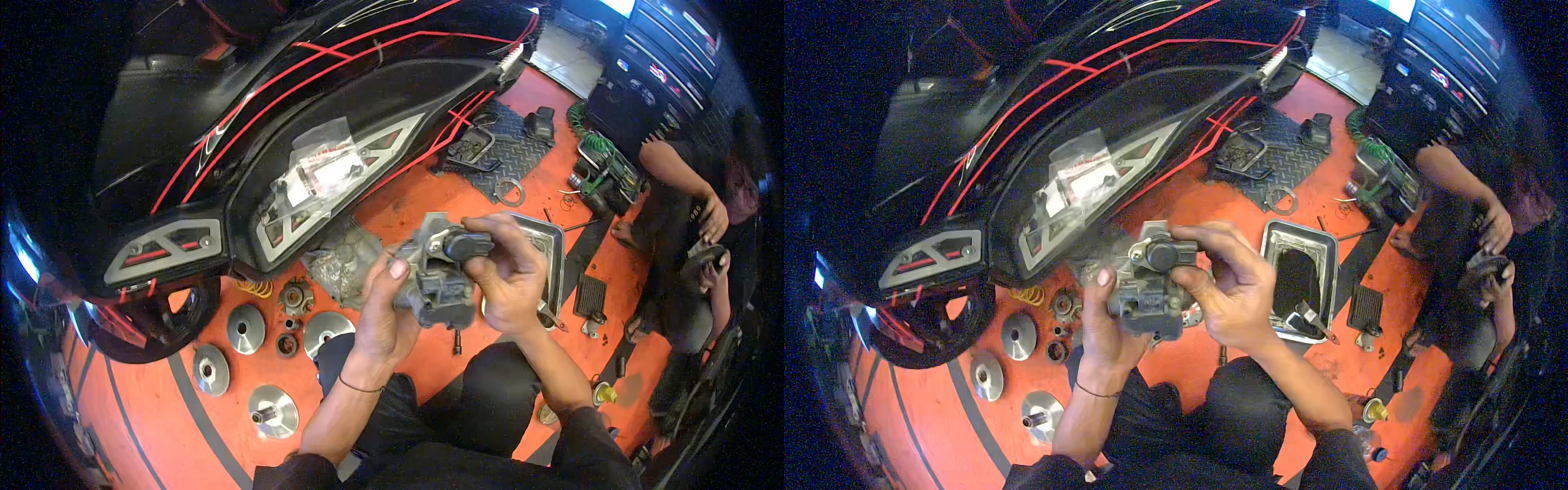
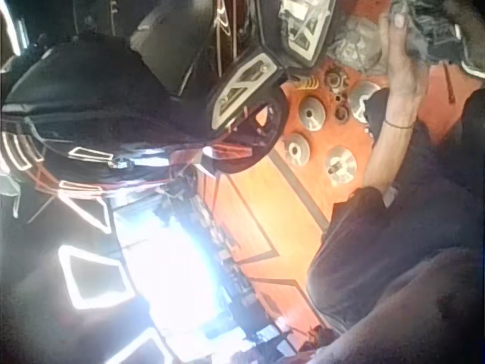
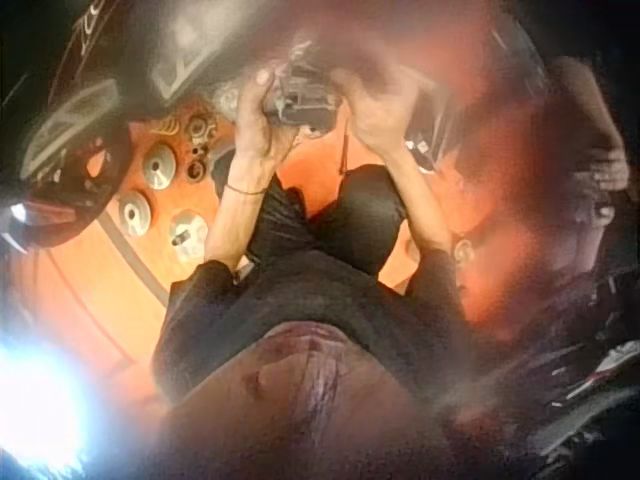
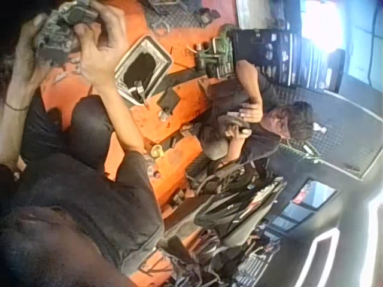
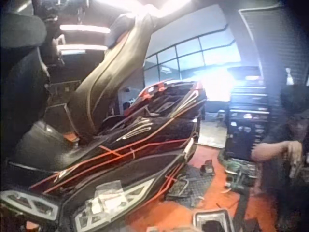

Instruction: The person cleans a motorcycle carburetor by hand and using a screwdriver. The person rotates the carburetor to inspect different sides, wipes parts of it, and uses a screwdriver to loosen or tighten screws on the assembly.

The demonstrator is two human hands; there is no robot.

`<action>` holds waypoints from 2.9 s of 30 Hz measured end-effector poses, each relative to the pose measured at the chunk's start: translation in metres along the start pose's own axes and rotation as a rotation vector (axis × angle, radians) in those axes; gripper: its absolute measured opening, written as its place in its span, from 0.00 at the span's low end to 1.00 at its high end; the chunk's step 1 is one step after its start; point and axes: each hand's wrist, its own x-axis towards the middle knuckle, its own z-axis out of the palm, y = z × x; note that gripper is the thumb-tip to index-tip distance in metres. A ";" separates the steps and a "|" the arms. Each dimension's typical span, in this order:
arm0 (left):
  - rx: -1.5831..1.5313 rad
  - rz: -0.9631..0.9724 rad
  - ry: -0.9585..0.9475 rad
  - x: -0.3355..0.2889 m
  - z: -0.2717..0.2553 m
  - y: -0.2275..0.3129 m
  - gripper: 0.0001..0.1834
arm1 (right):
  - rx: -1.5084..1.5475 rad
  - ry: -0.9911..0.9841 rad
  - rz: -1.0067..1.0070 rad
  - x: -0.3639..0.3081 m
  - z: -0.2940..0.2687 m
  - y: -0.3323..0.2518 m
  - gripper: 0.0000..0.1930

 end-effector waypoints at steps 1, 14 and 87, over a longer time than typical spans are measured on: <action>-0.036 -0.031 -0.006 -0.003 0.002 -0.001 0.29 | -0.037 -0.003 -0.043 0.001 -0.001 -0.005 0.21; -0.018 0.001 -0.007 -0.010 0.008 -0.005 0.25 | -0.040 0.038 0.020 -0.005 -0.004 -0.014 0.24; -0.335 0.235 0.419 0.023 -0.035 0.018 0.12 | -0.593 -0.419 0.610 -0.062 0.017 -0.078 0.19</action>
